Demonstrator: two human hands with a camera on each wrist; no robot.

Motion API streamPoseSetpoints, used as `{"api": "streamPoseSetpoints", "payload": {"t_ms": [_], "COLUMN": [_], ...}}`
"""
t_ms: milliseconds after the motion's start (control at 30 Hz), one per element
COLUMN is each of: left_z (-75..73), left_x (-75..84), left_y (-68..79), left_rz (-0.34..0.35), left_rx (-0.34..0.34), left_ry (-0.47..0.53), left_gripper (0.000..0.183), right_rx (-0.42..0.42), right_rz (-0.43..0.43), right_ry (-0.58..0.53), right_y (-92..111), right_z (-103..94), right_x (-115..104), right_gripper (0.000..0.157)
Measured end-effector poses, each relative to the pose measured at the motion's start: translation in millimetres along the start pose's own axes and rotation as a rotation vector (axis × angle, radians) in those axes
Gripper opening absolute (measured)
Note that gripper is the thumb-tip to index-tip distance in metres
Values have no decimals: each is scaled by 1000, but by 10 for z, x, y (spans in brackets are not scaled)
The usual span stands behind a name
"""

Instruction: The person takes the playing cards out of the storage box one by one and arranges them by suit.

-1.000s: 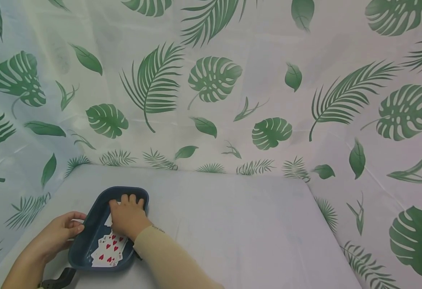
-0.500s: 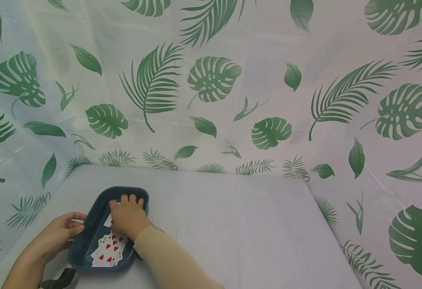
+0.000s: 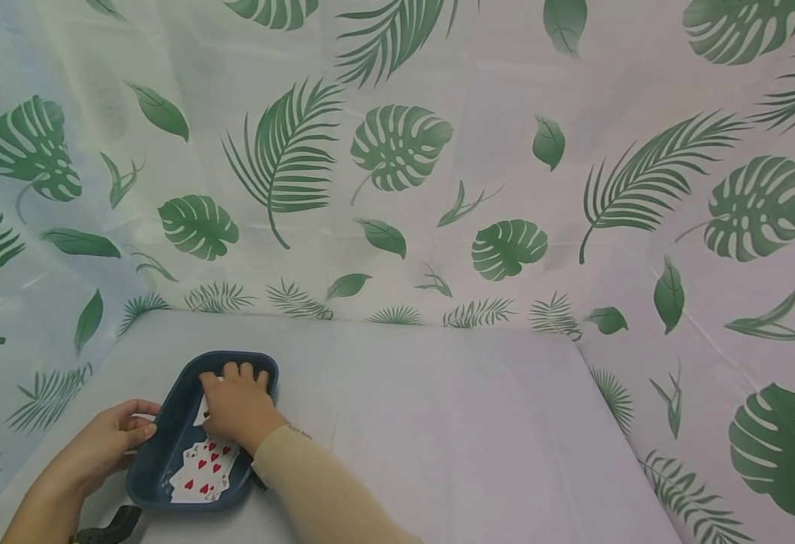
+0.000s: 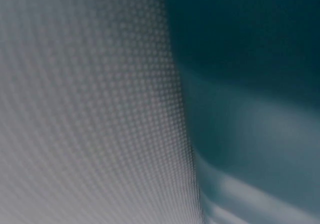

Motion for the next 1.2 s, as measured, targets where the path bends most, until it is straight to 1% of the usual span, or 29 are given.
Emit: {"api": "streamPoseSetpoints", "payload": {"t_ms": [167,300,500,667,900,1033,1200], "left_z": [2,-3,7,10,15,13,12], "left_x": [6,-5,-3,7,20,27,10], "left_y": [2,12,7,-8,-5,-5,-26], "left_rz": [2,-5,0,4,-1,1,-9], "left_rx": [-11,-13,-21,-25,-33,-39,-41], "left_ry": [-6,-9,6,6,2,-3,-4], "left_gripper": [37,37,37,36,36,36,36], "right_rx": [3,-1,41,66,64,71,76], "right_rz": [-19,-41,-64,-75,-109,-102,-76], "right_ry": [-9,-20,0,-13,-69,-91,-132], "right_y": [14,13,-24,-49,-18,0,31], "right_z": [-22,3,22,-10,-121,-186,-218], "right_x": [-18,-41,-21,5,-48,-53,-9], "right_gripper": [78,80,81,83,81,82,84]}}
Point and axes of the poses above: each hand's wrist, its own y-axis away from the middle knuckle, its own z-axis out of the palm, x = y × z, the point moved 8 cm from there along -y, towards the middle knuckle, and after that the axes turned 6 degrees about -y, right-handed, at the moved point
